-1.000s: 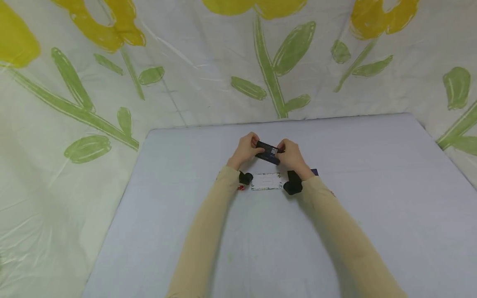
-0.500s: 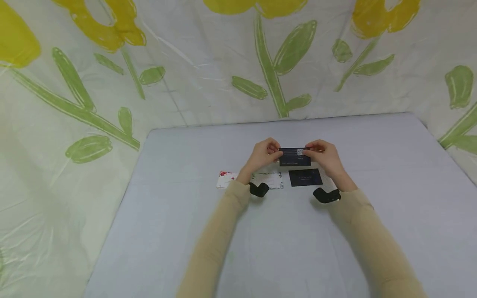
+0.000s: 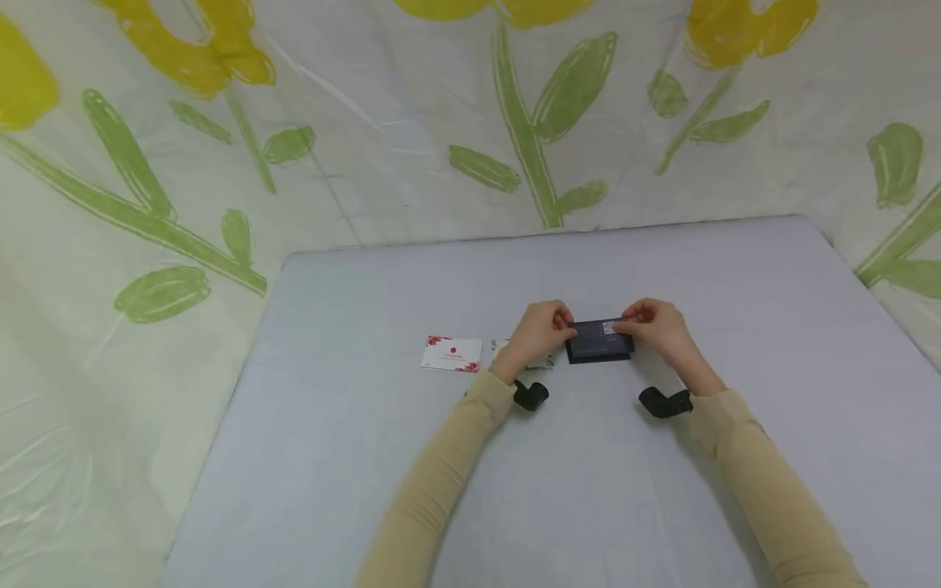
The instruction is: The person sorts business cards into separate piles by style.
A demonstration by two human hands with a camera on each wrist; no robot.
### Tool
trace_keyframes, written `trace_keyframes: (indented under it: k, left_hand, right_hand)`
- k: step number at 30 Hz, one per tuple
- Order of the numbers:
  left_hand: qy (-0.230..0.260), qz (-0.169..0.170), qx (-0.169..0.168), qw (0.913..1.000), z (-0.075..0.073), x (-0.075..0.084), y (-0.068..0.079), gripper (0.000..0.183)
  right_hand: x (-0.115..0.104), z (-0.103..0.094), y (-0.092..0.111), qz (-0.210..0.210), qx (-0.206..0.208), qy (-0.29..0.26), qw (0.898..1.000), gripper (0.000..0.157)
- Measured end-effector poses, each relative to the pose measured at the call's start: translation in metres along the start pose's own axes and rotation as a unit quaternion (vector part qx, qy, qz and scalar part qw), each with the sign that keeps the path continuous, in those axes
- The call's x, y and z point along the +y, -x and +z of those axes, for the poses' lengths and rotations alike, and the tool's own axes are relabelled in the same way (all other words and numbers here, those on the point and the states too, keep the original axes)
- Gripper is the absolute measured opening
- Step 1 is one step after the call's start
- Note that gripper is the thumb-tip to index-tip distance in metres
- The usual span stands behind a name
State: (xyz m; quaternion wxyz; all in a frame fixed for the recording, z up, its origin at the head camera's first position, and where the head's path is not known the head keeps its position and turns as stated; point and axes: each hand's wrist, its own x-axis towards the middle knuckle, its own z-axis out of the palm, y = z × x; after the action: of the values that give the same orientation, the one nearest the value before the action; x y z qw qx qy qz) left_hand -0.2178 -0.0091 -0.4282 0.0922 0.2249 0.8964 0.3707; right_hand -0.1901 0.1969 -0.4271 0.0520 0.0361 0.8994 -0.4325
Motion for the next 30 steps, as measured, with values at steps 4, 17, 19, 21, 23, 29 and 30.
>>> trace_keyframes:
  k: [4, 17, 19, 21, 23, 29, 30]
  left_hand:
    - [-0.017, -0.008, -0.010, 0.9998, 0.004, 0.000, 0.001, 0.011]
    - [-0.075, -0.020, -0.004, 0.9969, 0.008, 0.001, 0.003, 0.009]
    - [-0.085, -0.022, -0.004, 0.9961, 0.010, 0.001, 0.003, 0.009]
    - [-0.099, -0.025, -0.006, 0.9947, 0.011, 0.001, 0.002, 0.010]
    - [-0.119, -0.026, -0.008, 0.9926, 0.012, 0.002, 0.002, 0.010]
    - [-0.168, -0.031, -0.009, 0.9853, 0.013, 0.005, 0.001, 0.009]
    - [-0.174, -0.033, -0.010, 0.9842, 0.013, 0.006, 0.001, 0.008]
  right_hand:
    - [0.001, 0.003, 0.001, -0.005, 0.005, 0.014, 1.000, 0.030]
    - [-0.002, 0.010, 0.002, -0.025, 0.015, 0.057, 0.998, 0.025]
    - [-0.002, 0.011, 0.002, -0.034, 0.016, 0.067, 0.997, 0.024]
    - [-0.002, 0.012, 0.002, -0.044, 0.019, 0.079, 0.996, 0.022]
    - [-0.002, 0.014, 0.003, -0.053, 0.020, 0.087, 0.995, 0.021]
    - [-0.003, 0.015, 0.004, -0.068, 0.022, 0.107, 0.992, 0.021]
    - [-0.003, 0.015, 0.004, -0.069, 0.021, 0.109, 0.991, 0.021]
